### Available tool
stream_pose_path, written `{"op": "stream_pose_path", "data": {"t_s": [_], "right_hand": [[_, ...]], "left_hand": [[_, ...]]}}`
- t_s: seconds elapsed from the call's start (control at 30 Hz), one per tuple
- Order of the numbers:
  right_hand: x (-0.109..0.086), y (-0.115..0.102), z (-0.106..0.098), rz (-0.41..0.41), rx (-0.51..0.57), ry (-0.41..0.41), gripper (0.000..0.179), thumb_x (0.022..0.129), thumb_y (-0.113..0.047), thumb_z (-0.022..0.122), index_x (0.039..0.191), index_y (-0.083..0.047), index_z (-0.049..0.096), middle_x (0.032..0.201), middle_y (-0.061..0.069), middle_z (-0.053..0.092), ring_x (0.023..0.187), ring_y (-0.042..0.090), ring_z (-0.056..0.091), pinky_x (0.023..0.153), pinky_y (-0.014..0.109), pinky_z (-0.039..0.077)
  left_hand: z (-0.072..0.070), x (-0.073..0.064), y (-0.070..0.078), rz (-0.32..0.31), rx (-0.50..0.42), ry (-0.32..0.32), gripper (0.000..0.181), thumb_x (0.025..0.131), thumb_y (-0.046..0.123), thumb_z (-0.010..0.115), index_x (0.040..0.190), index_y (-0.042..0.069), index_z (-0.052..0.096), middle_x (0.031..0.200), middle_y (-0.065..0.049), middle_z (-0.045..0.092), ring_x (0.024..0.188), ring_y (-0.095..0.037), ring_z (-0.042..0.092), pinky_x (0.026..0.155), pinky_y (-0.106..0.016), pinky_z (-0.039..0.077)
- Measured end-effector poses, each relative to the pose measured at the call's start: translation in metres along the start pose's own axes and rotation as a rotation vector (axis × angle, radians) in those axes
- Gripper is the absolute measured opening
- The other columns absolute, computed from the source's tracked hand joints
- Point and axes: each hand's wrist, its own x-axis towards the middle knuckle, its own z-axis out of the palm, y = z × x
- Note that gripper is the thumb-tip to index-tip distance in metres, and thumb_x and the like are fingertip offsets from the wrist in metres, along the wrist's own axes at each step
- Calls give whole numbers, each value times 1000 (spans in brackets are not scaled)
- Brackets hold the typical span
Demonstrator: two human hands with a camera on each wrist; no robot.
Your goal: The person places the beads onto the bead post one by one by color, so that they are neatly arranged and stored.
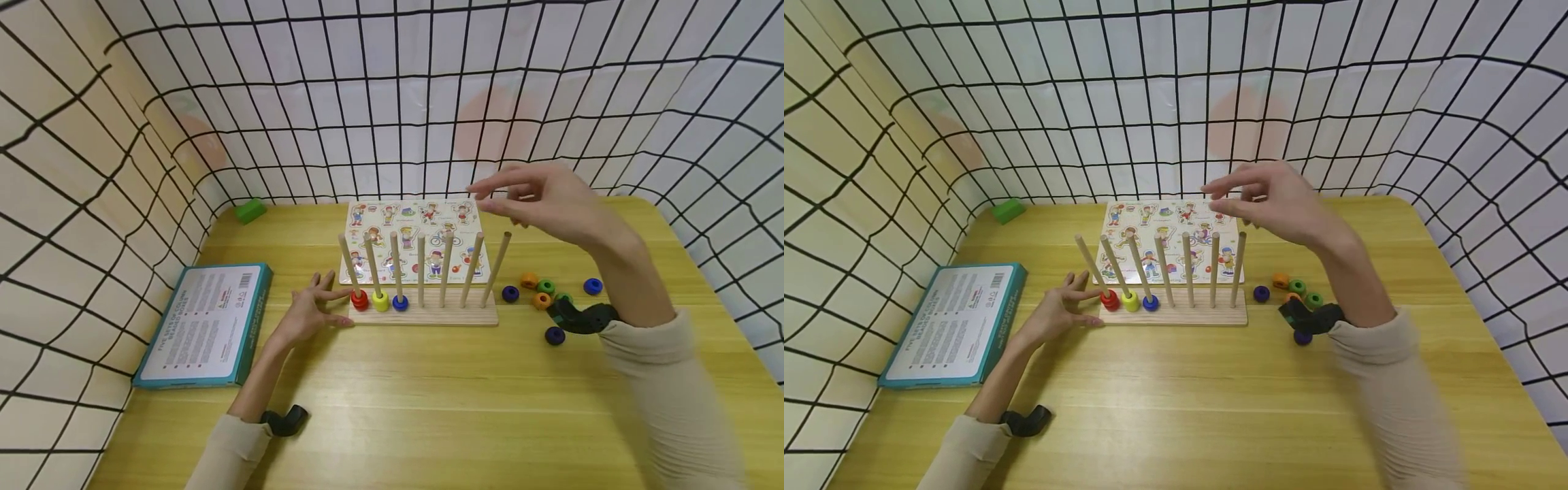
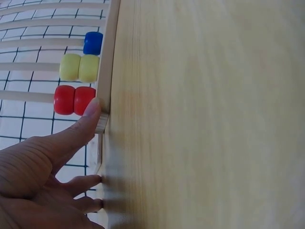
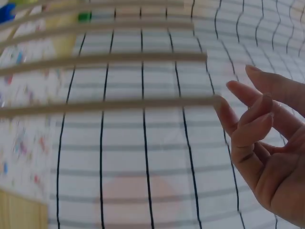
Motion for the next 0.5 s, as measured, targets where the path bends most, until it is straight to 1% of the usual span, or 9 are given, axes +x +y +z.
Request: {"op": "stream_pose_path", "data": {"t_s": [0.07,0.1,0.13,0.23,0.3,0.4,0.5], "right_hand": [[-11,17,-10,37,-25,23,32,100,-38,68,128,-24,74,134,-3,61,78,17,61,64,25,51],[-17,27,-15,62,-42,30,33,100,-39,68,129,-25,73,129,-4,62,76,18,59,63,25,49],[-22,37,-18,84,-59,37,33,100,-39,68,129,-25,73,117,-3,64,74,20,58,62,26,49],[-38,70,-26,134,-115,47,33,100,-39,68,130,-26,72,92,1,67,69,21,58,55,29,45],[-49,92,-29,168,-142,45,34,100,-39,69,131,-26,71,79,3,65,67,20,57,53,30,43],[-64,127,-31,200,-125,8,37,100,-34,69,135,-21,69,78,0,68,63,21,55,51,31,43],[-77,159,-30,239,-86,-34,41,99,-30,71,137,-15,67,88,-14,72,62,18,55,54,30,47]], "left_hand": [[-1,-1,0,-2,-2,0,60,81,14,88,137,11,67,171,-20,20,161,-45,-3,116,-79,-17],[-1,-1,0,-2,-3,1,60,81,14,88,137,11,67,171,-20,20,161,-45,-3,116,-79,-17],[-1,-1,0,-1,-1,1,60,81,14,88,137,11,67,171,-20,21,161,-45,-3,116,-80,-17],[-1,-1,0,3,-3,0,59,81,15,88,137,10,67,171,-20,21,161,-44,-3,116,-80,-17],[-1,-1,1,7,-6,-1,59,81,15,88,136,9,68,171,-20,21,161,-45,-2,115,-81,-16],[-1,0,1,4,-12,-4,59,81,15,88,136,9,68,171,-20,21,161,-44,-3,116,-80,-17],[0,0,0,-1,-16,-4,58,81,13,88,136,8,68,171,-20,21,162,-44,-3,116,-80,-17]]}}
